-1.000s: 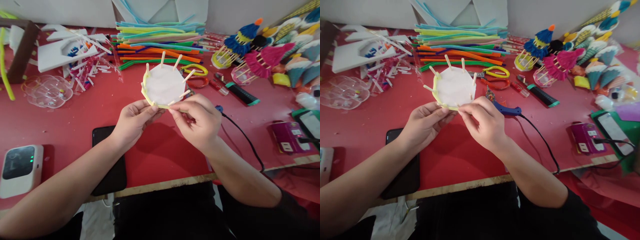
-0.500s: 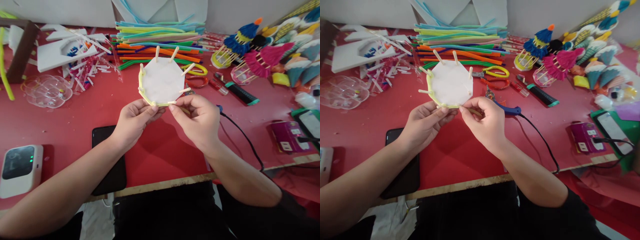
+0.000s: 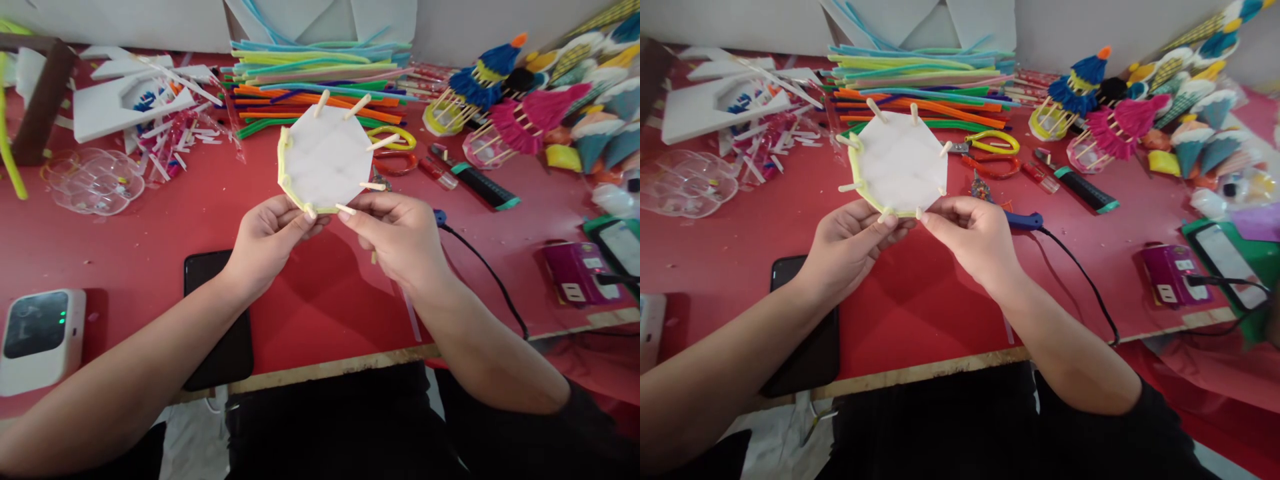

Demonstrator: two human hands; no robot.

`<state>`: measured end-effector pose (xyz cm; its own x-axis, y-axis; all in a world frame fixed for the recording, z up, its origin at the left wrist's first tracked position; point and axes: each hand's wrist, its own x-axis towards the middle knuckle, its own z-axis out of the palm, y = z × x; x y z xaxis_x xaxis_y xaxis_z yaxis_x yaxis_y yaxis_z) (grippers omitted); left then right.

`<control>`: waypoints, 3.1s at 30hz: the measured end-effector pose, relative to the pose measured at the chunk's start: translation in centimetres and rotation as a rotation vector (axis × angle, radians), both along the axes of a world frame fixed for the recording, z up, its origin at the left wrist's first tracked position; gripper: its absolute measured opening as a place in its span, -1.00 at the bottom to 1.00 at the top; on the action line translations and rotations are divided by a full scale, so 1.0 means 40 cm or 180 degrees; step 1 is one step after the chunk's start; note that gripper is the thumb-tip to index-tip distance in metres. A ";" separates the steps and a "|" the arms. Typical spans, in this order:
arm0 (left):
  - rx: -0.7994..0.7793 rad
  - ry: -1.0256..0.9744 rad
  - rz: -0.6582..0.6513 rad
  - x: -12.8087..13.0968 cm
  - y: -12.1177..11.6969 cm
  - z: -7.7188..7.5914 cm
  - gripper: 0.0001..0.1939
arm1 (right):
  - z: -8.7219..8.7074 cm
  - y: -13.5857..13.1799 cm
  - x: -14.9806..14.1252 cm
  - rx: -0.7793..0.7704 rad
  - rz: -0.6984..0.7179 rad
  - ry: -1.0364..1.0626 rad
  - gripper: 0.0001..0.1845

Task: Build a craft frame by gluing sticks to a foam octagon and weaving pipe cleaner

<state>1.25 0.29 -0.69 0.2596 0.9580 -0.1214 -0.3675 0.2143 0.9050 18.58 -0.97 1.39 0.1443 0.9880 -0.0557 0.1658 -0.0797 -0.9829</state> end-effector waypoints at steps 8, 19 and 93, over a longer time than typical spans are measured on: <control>-0.0031 0.0070 0.0007 0.003 -0.007 0.009 -0.72 | -0.013 0.001 0.003 -0.0177 0.0006 0.0497 -0.85; -0.0021 0.0184 -0.0056 -0.003 -0.002 0.013 -0.68 | -0.010 -0.010 -0.009 -0.0272 0.0099 0.0688 -0.83; -0.0175 0.0125 -0.0132 -0.008 0.001 0.003 -0.74 | -0.030 -0.016 -0.030 -0.0293 0.0206 0.1069 -0.78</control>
